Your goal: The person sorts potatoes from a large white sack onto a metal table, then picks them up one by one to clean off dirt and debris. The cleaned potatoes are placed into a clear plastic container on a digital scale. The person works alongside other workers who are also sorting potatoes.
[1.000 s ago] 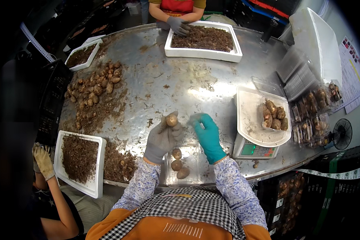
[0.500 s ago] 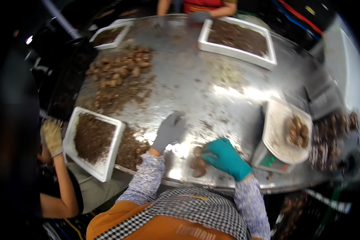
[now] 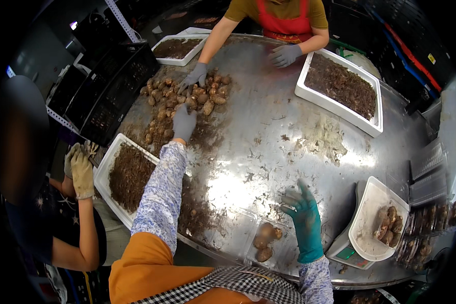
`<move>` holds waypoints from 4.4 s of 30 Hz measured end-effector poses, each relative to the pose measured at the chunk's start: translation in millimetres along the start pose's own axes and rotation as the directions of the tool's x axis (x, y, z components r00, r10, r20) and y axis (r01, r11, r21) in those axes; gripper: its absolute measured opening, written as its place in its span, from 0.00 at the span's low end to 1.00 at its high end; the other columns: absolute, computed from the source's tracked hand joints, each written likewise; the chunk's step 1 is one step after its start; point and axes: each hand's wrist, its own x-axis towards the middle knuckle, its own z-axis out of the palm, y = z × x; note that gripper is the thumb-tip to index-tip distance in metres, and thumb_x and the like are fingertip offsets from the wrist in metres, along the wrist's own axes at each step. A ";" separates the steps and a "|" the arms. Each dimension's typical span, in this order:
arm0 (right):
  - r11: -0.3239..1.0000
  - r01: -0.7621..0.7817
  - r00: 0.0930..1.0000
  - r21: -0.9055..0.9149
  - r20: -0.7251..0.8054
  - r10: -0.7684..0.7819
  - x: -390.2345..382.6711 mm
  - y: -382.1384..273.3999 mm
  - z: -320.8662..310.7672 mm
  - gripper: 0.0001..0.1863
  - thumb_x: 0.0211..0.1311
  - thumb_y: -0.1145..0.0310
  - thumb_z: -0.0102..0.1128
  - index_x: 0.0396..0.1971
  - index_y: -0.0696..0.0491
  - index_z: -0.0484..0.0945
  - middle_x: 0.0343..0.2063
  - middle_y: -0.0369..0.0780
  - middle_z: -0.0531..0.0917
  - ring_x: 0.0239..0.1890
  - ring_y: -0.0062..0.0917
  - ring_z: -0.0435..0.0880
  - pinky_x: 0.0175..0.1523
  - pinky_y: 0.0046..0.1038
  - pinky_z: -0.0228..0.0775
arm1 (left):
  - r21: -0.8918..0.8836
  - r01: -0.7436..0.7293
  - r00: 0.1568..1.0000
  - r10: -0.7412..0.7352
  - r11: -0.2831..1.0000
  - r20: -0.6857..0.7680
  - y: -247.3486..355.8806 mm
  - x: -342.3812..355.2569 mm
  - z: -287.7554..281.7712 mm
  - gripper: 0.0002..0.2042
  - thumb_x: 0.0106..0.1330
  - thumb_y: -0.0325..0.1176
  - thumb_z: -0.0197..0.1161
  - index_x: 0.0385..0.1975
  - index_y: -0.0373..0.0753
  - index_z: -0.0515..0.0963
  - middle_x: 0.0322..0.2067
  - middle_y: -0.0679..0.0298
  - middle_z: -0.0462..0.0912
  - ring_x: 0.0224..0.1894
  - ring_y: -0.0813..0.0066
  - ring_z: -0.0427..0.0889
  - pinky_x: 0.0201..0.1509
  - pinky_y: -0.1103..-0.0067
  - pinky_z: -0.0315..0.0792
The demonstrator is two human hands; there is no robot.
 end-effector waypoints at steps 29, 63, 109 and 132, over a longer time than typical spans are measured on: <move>0.750 -0.110 0.983 -0.653 0.042 0.181 78.3 -18.3 35.3 0.33 0.60 0.60 0.61 0.63 0.53 0.63 0.50 0.43 0.78 0.47 0.27 0.80 0.52 0.26 0.70 | -0.774 0.390 0.618 0.481 0.499 0.621 120.4 -167.3 -0.9 0.25 0.59 0.28 0.58 0.58 0.34 0.64 0.49 0.58 0.72 0.52 0.71 0.73 0.58 0.76 0.68; 0.775 -0.122 0.992 -0.620 -0.087 0.087 42.9 -1.9 16.8 0.19 0.56 0.64 0.61 0.46 0.57 0.73 0.39 0.41 0.81 0.41 0.24 0.79 0.48 0.27 0.70 | -0.823 -0.169 0.897 0.431 0.543 0.101 169.8 -248.3 41.9 0.10 0.71 0.33 0.44 0.35 0.35 0.73 0.26 0.57 0.74 0.28 0.66 0.74 0.35 0.74 0.69; 0.588 -0.125 0.989 -0.799 -0.053 0.138 64.6 17.2 -14.0 0.26 0.55 0.53 0.59 0.48 0.56 0.70 0.42 0.50 0.80 0.45 0.44 0.79 0.48 0.37 0.71 | -0.628 -0.334 0.629 0.663 0.703 0.407 177.4 -206.2 15.1 0.07 0.60 0.32 0.58 0.34 0.37 0.77 0.31 0.57 0.75 0.34 0.58 0.76 0.39 0.71 0.71; 0.351 -0.094 0.996 -0.932 -0.087 0.036 53.7 11.2 -5.0 0.22 0.56 0.54 0.60 0.46 0.51 0.70 0.36 0.50 0.82 0.40 0.45 0.82 0.43 0.39 0.73 | -0.588 -0.509 0.632 0.737 0.628 0.241 168.1 -214.4 26.4 0.05 0.59 0.32 0.60 0.30 0.38 0.76 0.30 0.58 0.77 0.34 0.62 0.77 0.39 0.70 0.70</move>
